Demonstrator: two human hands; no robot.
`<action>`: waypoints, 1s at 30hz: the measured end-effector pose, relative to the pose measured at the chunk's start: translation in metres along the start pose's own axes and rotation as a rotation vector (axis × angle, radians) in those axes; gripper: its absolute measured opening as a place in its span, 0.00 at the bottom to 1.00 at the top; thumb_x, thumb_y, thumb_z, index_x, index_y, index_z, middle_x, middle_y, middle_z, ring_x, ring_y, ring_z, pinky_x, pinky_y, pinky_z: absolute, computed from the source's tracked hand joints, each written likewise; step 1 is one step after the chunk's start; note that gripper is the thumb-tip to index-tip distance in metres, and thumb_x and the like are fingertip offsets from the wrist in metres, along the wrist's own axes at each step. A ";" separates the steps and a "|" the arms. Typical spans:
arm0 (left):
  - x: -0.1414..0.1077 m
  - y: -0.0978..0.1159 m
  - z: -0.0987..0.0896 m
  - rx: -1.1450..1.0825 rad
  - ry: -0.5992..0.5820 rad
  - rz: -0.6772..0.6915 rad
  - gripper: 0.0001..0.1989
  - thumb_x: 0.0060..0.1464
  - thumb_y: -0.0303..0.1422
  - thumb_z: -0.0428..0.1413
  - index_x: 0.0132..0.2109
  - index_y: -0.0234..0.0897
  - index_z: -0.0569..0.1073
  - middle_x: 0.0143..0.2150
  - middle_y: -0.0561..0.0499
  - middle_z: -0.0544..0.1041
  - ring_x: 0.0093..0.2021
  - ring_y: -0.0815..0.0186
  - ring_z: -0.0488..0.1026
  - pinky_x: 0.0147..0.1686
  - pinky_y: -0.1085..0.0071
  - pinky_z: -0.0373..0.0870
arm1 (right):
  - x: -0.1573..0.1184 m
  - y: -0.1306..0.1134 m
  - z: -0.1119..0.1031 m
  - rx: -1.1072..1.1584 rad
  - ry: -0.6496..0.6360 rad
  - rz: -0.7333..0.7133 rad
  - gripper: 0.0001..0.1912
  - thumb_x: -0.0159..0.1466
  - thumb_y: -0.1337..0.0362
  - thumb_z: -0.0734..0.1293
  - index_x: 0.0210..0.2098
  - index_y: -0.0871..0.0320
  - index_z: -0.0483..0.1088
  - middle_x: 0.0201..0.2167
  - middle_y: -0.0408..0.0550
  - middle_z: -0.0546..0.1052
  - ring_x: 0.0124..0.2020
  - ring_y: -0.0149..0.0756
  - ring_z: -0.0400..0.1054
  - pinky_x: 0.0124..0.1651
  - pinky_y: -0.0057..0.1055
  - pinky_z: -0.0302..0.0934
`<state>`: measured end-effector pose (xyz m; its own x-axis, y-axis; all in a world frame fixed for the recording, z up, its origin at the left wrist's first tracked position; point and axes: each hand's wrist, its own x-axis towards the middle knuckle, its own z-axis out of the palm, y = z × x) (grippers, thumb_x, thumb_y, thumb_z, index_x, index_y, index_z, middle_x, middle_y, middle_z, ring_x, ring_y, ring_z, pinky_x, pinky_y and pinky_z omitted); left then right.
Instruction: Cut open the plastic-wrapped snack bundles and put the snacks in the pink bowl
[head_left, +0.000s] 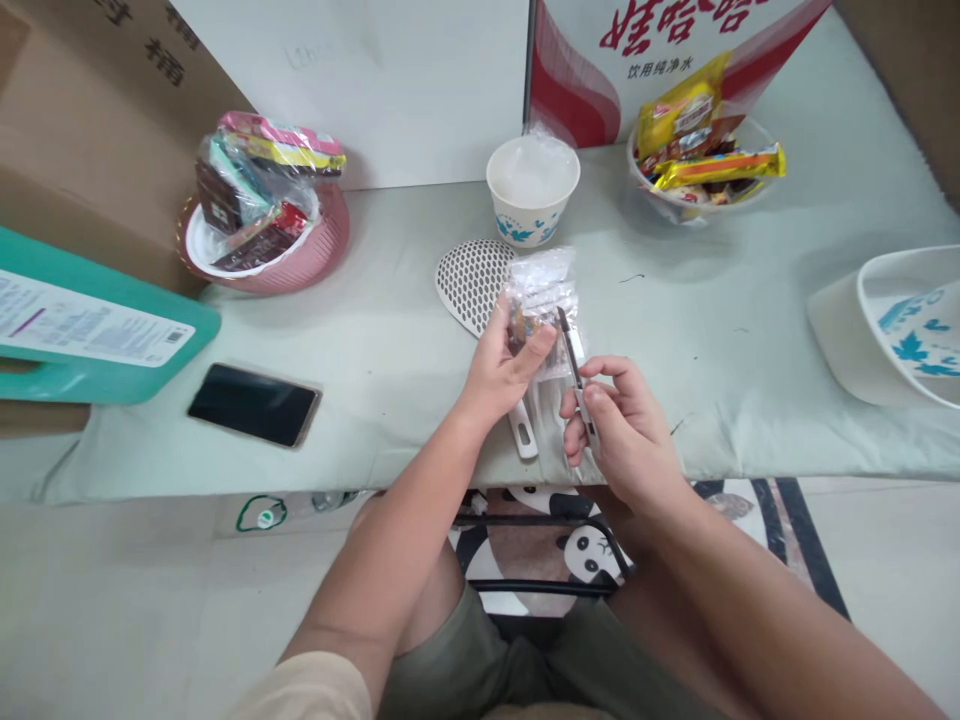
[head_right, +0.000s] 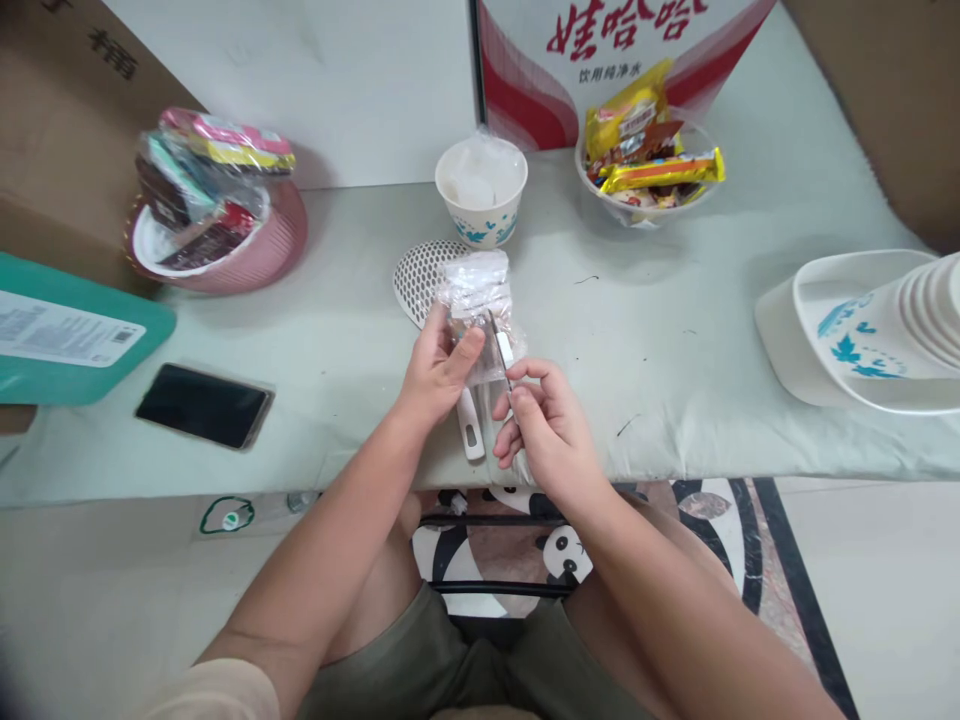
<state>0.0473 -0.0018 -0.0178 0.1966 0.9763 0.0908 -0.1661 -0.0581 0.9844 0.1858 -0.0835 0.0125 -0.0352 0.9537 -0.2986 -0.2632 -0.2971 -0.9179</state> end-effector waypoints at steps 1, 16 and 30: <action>0.001 -0.001 -0.001 -0.019 0.029 0.007 0.34 0.59 0.57 0.60 0.64 0.44 0.68 0.60 0.44 0.77 0.60 0.54 0.75 0.61 0.59 0.71 | -0.001 0.001 0.002 -0.005 -0.006 0.010 0.17 0.66 0.50 0.68 0.45 0.50 0.59 0.27 0.33 0.73 0.16 0.25 0.68 0.18 0.22 0.64; 0.009 0.009 -0.021 -0.092 0.398 0.071 0.27 0.58 0.58 0.61 0.52 0.43 0.72 0.50 0.49 0.77 0.58 0.58 0.75 0.57 0.65 0.71 | -0.009 0.020 0.014 -0.087 -0.156 0.068 0.16 0.70 0.48 0.64 0.46 0.52 0.61 0.31 0.36 0.73 0.19 0.24 0.69 0.20 0.22 0.67; 0.006 0.020 -0.042 -0.185 0.193 -0.050 0.28 0.52 0.55 0.67 0.50 0.42 0.74 0.48 0.47 0.80 0.58 0.54 0.76 0.57 0.61 0.73 | 0.048 0.000 -0.073 -1.254 0.490 -0.427 0.14 0.64 0.60 0.64 0.45 0.57 0.76 0.43 0.60 0.76 0.43 0.51 0.71 0.50 0.54 0.65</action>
<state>0.0047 0.0116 -0.0034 0.0239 0.9997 -0.0052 -0.3385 0.0130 0.9409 0.2548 -0.0410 -0.0210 0.2306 0.9440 0.2361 0.8607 -0.0846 -0.5020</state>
